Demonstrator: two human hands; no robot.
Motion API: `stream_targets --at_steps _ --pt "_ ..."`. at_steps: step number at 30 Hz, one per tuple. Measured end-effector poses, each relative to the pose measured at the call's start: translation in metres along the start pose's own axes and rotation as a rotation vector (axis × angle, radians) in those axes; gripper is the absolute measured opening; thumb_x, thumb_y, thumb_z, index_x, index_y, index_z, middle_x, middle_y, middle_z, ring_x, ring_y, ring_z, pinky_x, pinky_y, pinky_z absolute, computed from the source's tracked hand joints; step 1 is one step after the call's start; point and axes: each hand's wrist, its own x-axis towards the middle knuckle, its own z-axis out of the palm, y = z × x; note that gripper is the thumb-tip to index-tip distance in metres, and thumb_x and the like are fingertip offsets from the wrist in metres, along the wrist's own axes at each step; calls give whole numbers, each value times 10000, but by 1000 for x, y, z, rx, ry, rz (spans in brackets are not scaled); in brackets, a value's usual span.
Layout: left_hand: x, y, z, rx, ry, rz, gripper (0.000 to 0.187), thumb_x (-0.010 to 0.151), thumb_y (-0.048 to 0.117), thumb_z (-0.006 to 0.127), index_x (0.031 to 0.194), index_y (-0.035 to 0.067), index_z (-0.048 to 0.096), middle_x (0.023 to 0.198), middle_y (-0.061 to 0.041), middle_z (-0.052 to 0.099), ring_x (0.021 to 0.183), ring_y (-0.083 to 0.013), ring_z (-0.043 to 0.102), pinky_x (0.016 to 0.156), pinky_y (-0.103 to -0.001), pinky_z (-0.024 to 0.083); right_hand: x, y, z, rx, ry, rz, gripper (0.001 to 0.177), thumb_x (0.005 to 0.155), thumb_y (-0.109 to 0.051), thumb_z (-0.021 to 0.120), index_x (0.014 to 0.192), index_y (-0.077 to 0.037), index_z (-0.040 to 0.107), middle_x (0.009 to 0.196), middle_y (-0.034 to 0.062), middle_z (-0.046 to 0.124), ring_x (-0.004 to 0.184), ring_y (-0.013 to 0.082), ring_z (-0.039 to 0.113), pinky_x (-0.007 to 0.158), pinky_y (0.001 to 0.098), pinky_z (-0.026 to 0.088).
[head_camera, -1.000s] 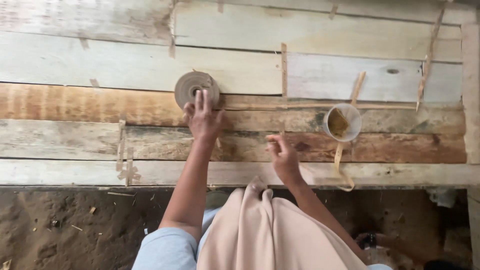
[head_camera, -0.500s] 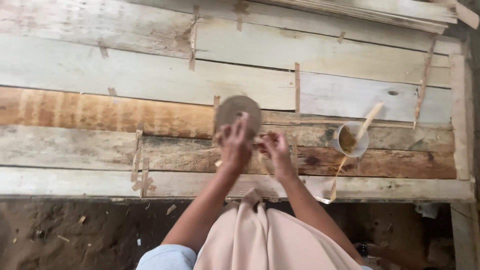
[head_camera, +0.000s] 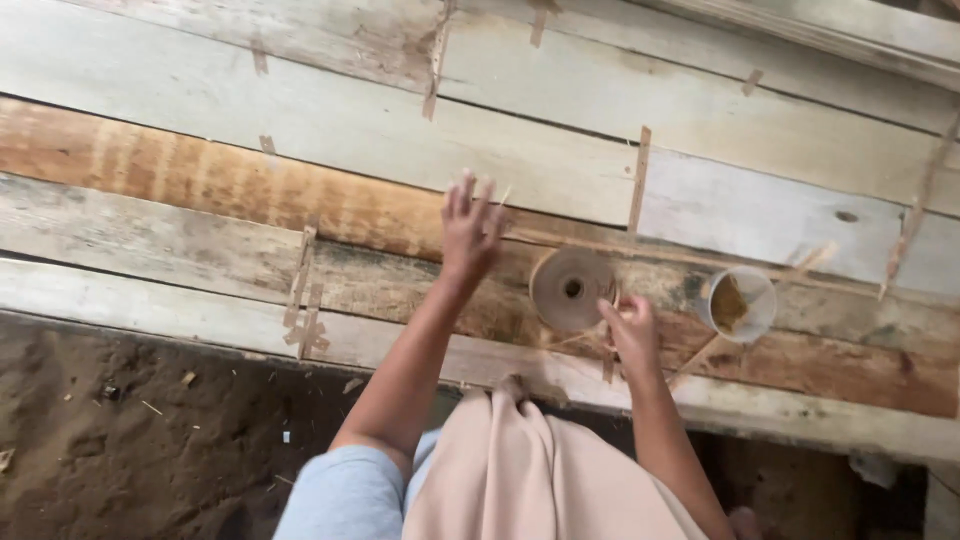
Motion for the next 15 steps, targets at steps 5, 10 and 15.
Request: stream_targets --at_steps 5,10,15 --pt "57 -16 13 200 -355 -323 580 1111 483 336 1626 217 315 1701 -129 154 1557 -411 28 1268 -559 1 -27 -36 -38 -78 -23 -17 407 958 -250 726 1272 -46 567 904 141 619 667 229 610 442 326 540" --pt "61 -23 48 380 -574 -276 624 1100 589 209 1666 329 166 1741 -101 6 1570 -433 -93 1250 -624 -38 -52 -92 -30 -30 -51 -60 372 983 -227 687 1254 -1 569 837 99 553 681 164 569 448 258 506" --pt "69 -26 53 460 -620 -240 639 1072 579 231 1654 318 209 1734 -100 65 1578 -404 -30 1217 -687 -19 -17 -70 -12 -240 -77 -44 489 870 -271 793 1290 -72 640 1011 126 661 909 241 661 691 400 585"
